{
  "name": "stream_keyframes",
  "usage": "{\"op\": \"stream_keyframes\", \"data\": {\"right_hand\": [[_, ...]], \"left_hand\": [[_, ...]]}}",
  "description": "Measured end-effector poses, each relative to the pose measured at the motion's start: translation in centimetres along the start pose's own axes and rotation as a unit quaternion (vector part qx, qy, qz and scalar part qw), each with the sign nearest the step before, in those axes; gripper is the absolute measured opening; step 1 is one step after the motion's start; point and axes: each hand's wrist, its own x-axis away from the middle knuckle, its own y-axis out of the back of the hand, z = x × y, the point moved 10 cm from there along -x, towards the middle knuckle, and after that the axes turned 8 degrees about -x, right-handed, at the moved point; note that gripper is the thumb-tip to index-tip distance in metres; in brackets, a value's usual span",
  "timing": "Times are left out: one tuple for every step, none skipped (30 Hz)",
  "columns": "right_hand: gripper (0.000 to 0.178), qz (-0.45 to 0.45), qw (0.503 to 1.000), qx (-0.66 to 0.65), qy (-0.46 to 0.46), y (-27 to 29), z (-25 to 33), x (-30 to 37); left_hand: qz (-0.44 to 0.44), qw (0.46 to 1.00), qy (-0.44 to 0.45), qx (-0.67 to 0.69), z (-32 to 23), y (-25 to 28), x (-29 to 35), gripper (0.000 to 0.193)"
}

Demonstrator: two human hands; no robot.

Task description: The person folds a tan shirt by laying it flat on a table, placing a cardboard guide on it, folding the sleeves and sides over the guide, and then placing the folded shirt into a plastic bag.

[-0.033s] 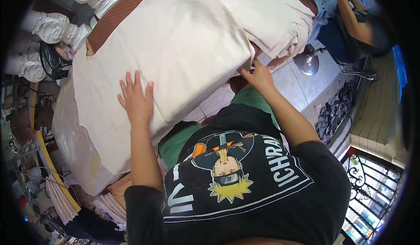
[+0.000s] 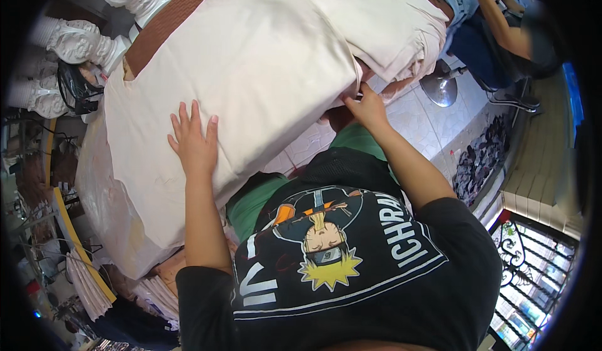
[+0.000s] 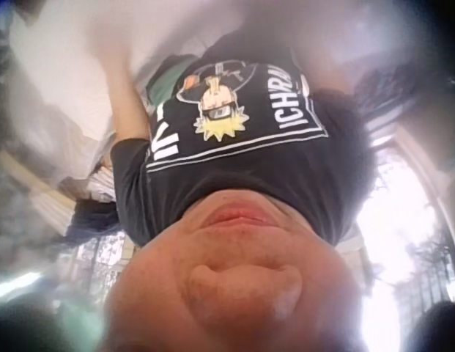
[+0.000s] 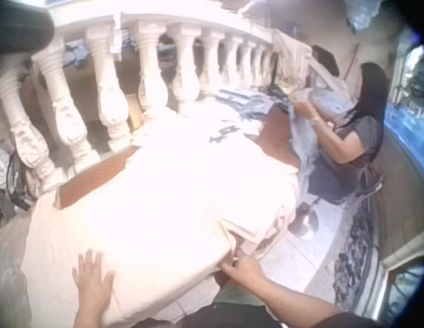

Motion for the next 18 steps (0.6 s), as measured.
{"op": "stream_keyframes", "data": {"right_hand": [[0.052,0.022,0.999,-0.029,0.001,-1.5,-2.2,-0.9],[0.047,0.042,0.997,-0.057,0.003,-2.3,-4.3,-1.8],[0.042,0.064,0.994,-0.086,0.006,-2.4,-4.8,-2.0],[0.036,0.11,0.979,-0.171,0.004,-2.7,-5.3,-1.9],[0.03,0.16,0.954,-0.254,0.001,-2.7,-4.9,-1.6],[0.025,0.209,0.92,-0.333,-0.003,-2.3,-3.9,-0.9],[0.019,0.254,0.868,-0.424,-0.047,-1.8,-3.4,0.1],[0.021,0.282,0.829,-0.48,-0.055,-1.2,-3.2,0.6],[0.023,0.309,0.785,-0.533,-0.063,-0.6,-3.2,1.1],[0.026,0.334,0.737,-0.584,-0.07,-0.1,-2.8,1.5],[0.035,0.304,0.779,-0.543,-0.076,0.1,-3.2,1.5],[0.037,0.248,0.836,-0.488,-0.038,0.4,-3.4,0.8],[0.04,0.19,0.884,-0.427,0.0,0.2,-3.4,0.0],[0.042,0.134,0.922,-0.362,0.039,-0.3,-3.1,-0.7],[0.042,0.094,0.935,-0.339,0.039,-0.9,-2.8,-1.2],[0.039,0.115,0.933,-0.34,0.019,-1.4,-2.9,-1.4],[0.037,0.134,0.931,-0.339,0.002,-1.6,-2.4,-1.7],[0.034,0.153,0.928,-0.339,-0.016,-1.6,-2.0,-1.8]], "left_hand": [[-0.005,1.0,-0.002,-0.009,0.1,-0.1,-0.1,0.056],[-0.006,1.0,-0.006,-0.009,-0.1,-0.2,-0.2,0.056],[-0.007,1.0,-0.008,-0.01,-0.1,-0.2,-0.2,0.056],[-0.008,1.0,-0.01,-0.012,-0.1,-0.1,-0.4,0.056],[-0.013,1.0,-0.009,-0.012,0.1,-0.1,-0.3,0.056],[-0.017,1.0,-0.008,-0.01,0.2,-0.1,-0.2,0.056],[-0.021,1.0,-0.007,-0.009,0.4,-0.1,0.0,0.056],[-0.021,1.0,-0.007,-0.009,0.4,-0.2,0.0,0.055],[-0.02,1.0,-0.007,-0.009,0.5,-0.2,0.0,0.055],[-0.02,1.0,-0.006,-0.009,0.6,-0.3,0.0,0.055],[-0.018,1.0,-0.008,-0.01,0.4,-0.3,0.0,0.055],[-0.016,1.0,-0.013,-0.01,0.0,-0.2,-0.1,0.055],[-0.014,1.0,-0.017,-0.01,-0.3,0.0,-0.1,0.055],[-0.015,1.0,-0.018,-0.011,-0.2,0.0,-0.1,0.055],[-0.017,1.0,-0.018,-0.012,0.0,0.0,-0.1,0.055],[-0.02,1.0,-0.018,-0.014,0.1,-0.1,0.0,0.055],[-0.022,0.999,-0.017,-0.016,0.1,-0.1,-0.1,0.055],[-0.024,0.999,-0.016,-0.019,0.2,0.0,-0.1,0.055]]}}
